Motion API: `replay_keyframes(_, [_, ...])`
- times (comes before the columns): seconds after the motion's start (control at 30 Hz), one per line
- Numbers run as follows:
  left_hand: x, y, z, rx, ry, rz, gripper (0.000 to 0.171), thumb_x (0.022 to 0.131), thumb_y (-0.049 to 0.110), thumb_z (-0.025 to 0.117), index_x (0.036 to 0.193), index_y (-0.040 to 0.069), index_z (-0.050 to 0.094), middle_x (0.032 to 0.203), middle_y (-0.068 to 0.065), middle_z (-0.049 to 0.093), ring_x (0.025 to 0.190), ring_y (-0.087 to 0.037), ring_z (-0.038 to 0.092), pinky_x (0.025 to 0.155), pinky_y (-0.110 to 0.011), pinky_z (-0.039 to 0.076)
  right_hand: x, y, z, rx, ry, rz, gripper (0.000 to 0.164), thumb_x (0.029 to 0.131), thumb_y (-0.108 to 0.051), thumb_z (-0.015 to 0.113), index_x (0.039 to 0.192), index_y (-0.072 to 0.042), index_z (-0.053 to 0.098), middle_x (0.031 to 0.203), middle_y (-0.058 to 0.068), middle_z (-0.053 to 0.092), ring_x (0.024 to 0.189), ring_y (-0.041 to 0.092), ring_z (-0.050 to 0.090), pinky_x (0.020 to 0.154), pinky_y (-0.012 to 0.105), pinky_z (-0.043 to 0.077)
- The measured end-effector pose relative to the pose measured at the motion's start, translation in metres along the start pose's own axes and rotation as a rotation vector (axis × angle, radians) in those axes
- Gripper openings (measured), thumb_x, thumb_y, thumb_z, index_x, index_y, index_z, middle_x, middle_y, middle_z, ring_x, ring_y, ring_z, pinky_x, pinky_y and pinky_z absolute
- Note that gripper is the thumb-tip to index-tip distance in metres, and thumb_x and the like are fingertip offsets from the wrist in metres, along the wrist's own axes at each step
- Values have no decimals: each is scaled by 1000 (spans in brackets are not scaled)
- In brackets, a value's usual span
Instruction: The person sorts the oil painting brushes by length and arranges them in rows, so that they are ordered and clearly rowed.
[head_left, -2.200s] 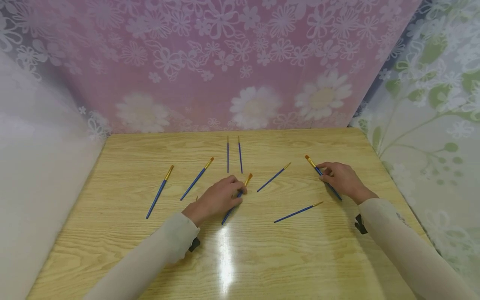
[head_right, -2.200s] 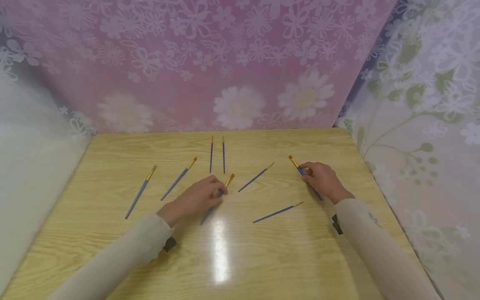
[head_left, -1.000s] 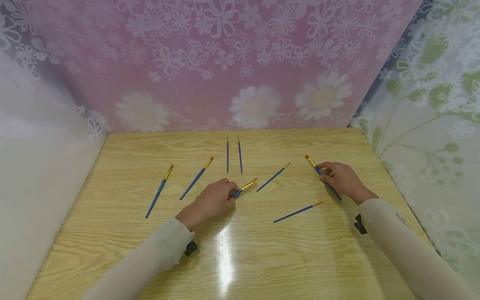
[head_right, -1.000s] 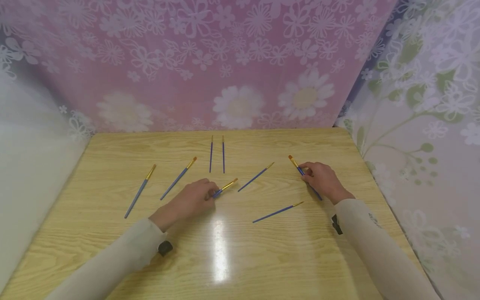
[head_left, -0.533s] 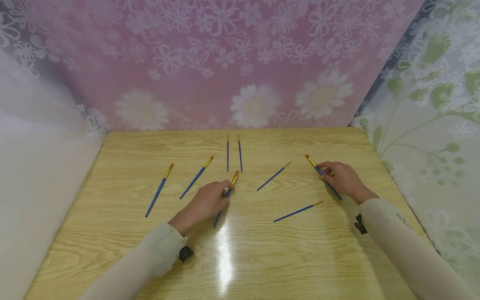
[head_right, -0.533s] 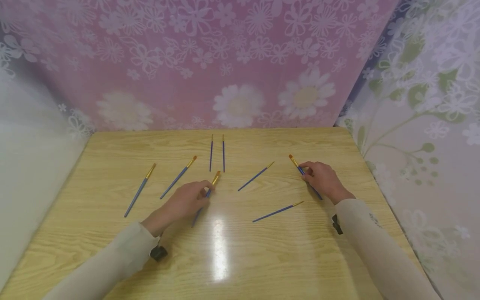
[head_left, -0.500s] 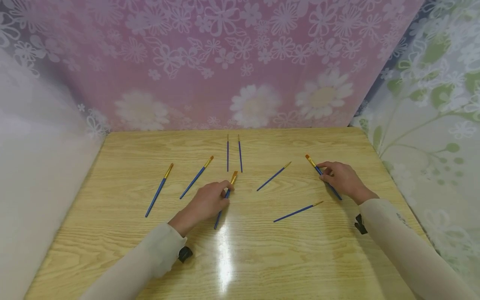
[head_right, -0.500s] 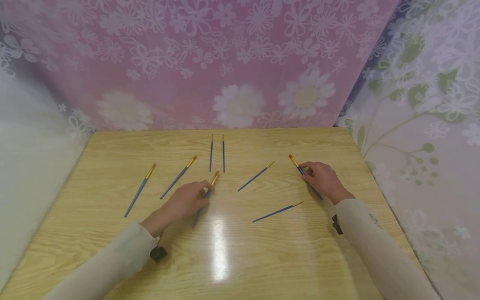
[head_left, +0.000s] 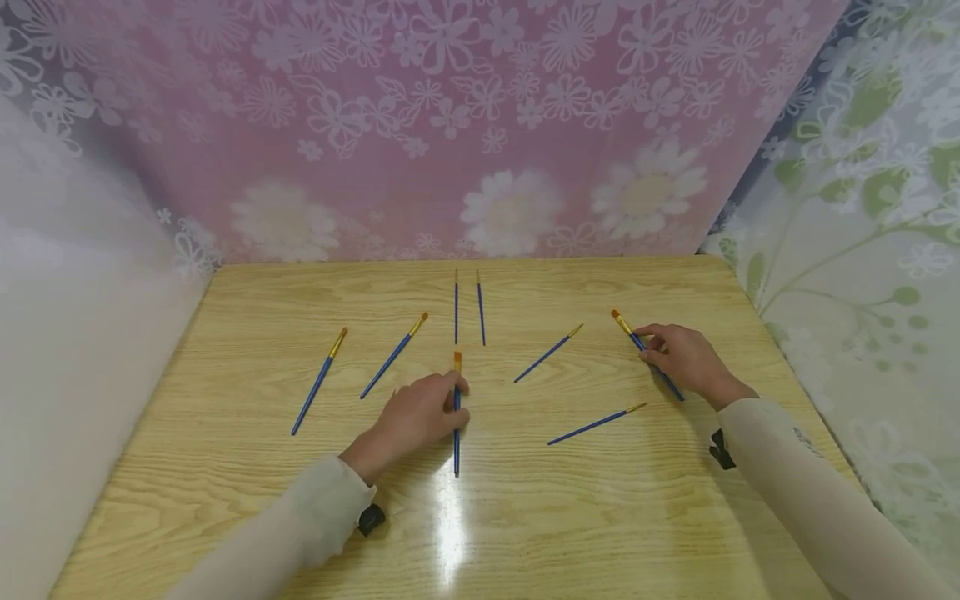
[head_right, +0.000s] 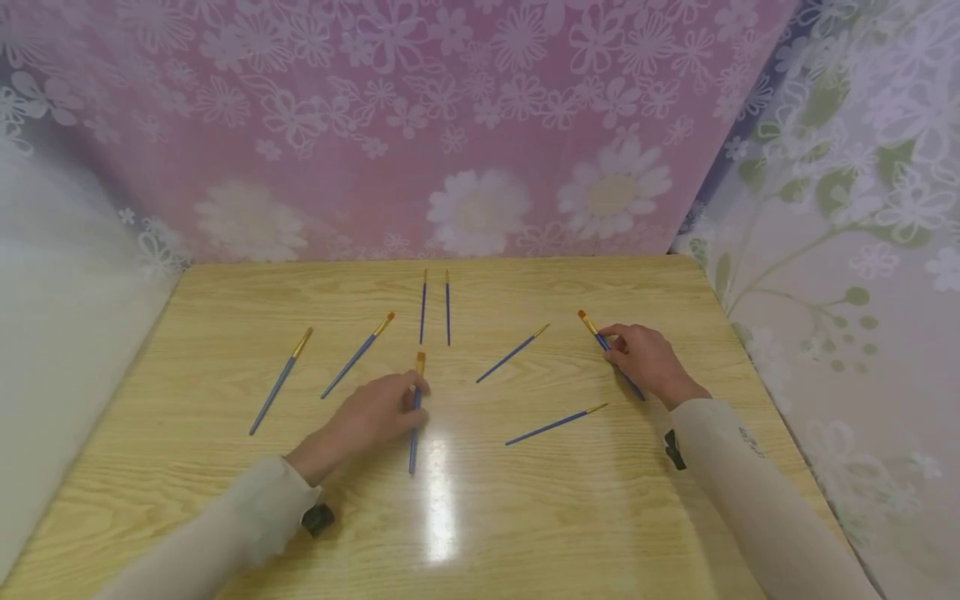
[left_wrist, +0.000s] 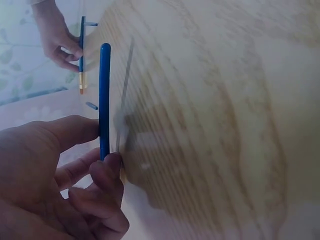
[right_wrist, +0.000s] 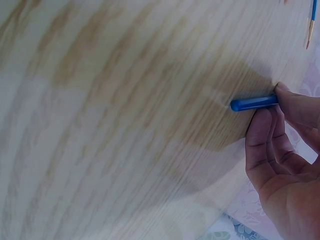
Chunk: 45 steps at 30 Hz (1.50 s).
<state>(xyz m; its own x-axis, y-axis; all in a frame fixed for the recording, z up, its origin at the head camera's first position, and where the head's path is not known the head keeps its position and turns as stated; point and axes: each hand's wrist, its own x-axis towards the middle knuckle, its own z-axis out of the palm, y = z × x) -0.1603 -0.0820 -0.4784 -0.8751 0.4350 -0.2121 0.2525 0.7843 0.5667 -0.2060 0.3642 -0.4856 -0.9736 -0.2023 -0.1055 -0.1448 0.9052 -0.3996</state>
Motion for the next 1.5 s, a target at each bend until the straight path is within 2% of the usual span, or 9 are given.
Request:
replay_keyframes(0.17, [-1, 0, 3, 60, 14, -15, 32, 102, 28, 75, 133, 20, 70, 95, 8, 66, 73, -14, 56, 60, -31, 43, 0, -1, 0, 9, 0, 1, 46, 105, -12, 72, 148, 3, 63, 110, 23, 76, 100, 41, 73, 76, 51, 60])
replay_keyframes(0.4, [-2, 1, 4, 88, 30, -21, 30, 102, 29, 76, 131, 22, 71, 98, 8, 67, 77, -13, 57, 62, -32, 43, 0, -1, 1, 7, 2, -3, 46, 105, -12, 72, 148, 4, 62, 109, 22, 76, 99, 41, 73, 76, 51, 59])
replay_keyframes(0.93, [0, 0, 5, 75, 51, -16, 31, 102, 32, 76, 131, 21, 71, 100, 6, 69, 77, -14, 58, 61, -33, 45, -2, -3, -1, 2, 5, -7, 46, 105, -12, 72, 147, 4, 63, 110, 24, 76, 99, 42, 74, 77, 54, 60])
replay_keyframes(1.27, [12, 3, 1, 69, 105, 13, 31, 105, 34, 73, 132, 20, 72, 101, 6, 70, 74, -11, 59, 59, -31, 47, -1, -2, -1, -4, -1, -7, 46, 106, -12, 71, 148, 4, 62, 110, 24, 76, 99, 42, 74, 76, 53, 59])
replay_keyframes(1.5, [29, 22, -5, 69, 122, 51, 27, 107, 36, 72, 129, 19, 75, 104, 6, 74, 79, -10, 65, 63, -32, 51, -1, -3, -2, -5, -5, -4, 46, 106, -12, 71, 148, 4, 62, 110, 24, 76, 100, 43, 73, 76, 53, 60])
